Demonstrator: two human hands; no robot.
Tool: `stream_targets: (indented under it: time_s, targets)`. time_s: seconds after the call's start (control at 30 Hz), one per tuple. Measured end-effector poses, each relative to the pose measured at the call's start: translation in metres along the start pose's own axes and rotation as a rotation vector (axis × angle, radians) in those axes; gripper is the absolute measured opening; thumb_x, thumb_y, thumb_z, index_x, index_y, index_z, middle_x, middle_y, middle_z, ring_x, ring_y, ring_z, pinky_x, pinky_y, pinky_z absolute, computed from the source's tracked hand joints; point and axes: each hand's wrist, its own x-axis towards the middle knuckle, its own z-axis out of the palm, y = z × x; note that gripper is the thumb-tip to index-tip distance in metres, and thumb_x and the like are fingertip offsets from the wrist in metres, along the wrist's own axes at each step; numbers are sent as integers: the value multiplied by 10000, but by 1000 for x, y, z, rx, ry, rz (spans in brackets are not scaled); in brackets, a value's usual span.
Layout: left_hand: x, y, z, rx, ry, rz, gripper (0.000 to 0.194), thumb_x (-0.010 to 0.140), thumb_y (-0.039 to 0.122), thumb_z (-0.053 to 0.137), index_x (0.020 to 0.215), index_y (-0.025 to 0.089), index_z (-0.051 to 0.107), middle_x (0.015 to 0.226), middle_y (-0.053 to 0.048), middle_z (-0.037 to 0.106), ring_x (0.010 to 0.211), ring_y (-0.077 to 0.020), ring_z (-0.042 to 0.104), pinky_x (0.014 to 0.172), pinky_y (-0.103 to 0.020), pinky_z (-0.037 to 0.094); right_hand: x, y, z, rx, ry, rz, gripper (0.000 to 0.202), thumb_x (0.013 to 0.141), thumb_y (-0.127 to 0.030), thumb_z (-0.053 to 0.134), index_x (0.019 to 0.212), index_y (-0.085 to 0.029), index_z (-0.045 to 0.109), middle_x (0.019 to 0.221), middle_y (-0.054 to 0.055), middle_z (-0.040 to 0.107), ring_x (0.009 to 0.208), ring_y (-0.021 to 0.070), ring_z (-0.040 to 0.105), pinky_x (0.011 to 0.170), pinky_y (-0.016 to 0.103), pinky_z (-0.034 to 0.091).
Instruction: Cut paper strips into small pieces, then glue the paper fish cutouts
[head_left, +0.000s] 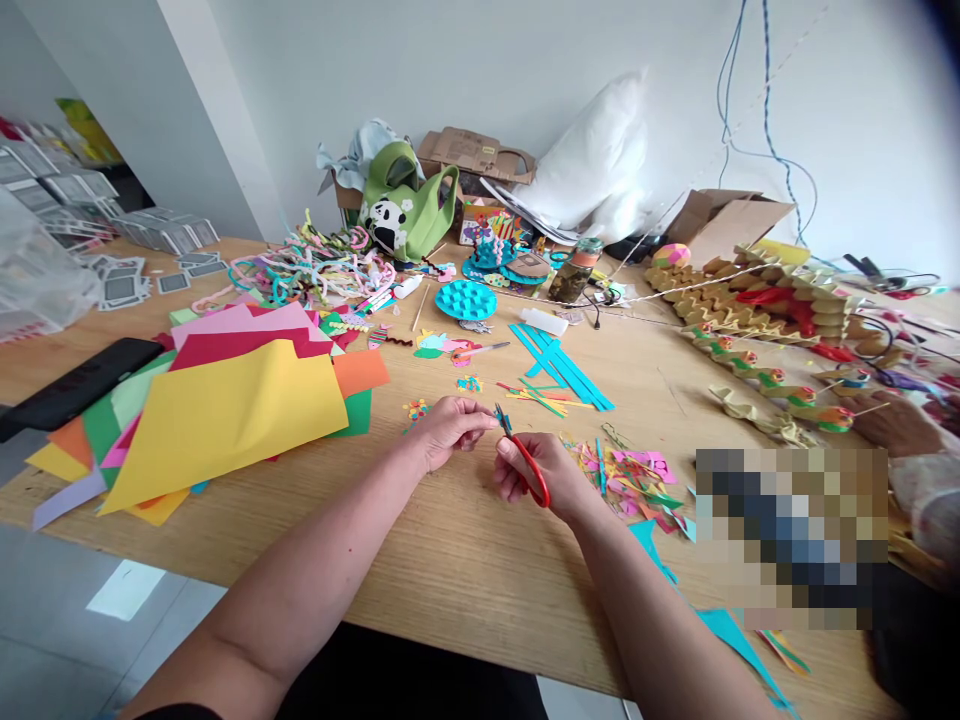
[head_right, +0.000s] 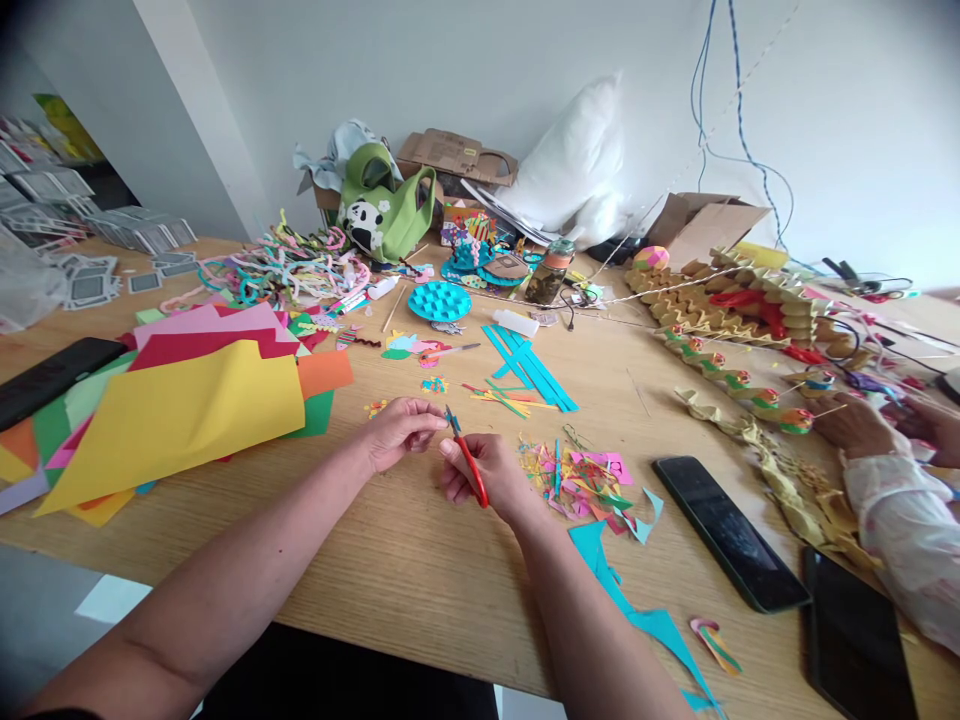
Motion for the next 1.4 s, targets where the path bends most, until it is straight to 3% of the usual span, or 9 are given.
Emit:
stream_targets:
  time_s: [0.97, 1.4]
  targets:
    - [1, -1, 1, -40, 67, 64, 226, 564, 276, 735, 695, 131, 623, 410, 80, 415, 385, -37, 298, 428, -215, 160, -2, -2, 2, -16, 19, 33, 584, 613, -715, 692, 629, -143, 579, 553, 41, 644, 434, 134, 611, 407, 219, 477]
    - [2, -3, 0, -46, 57, 121, 208, 600, 274, 721, 618, 142, 562, 415, 91, 386, 378, -28, 283, 432, -222, 168, -3, -5, 4, -19, 16, 48, 605, 625, -736, 666, 640, -138, 577, 569, 58, 660, 457, 138, 623, 434, 226, 489]
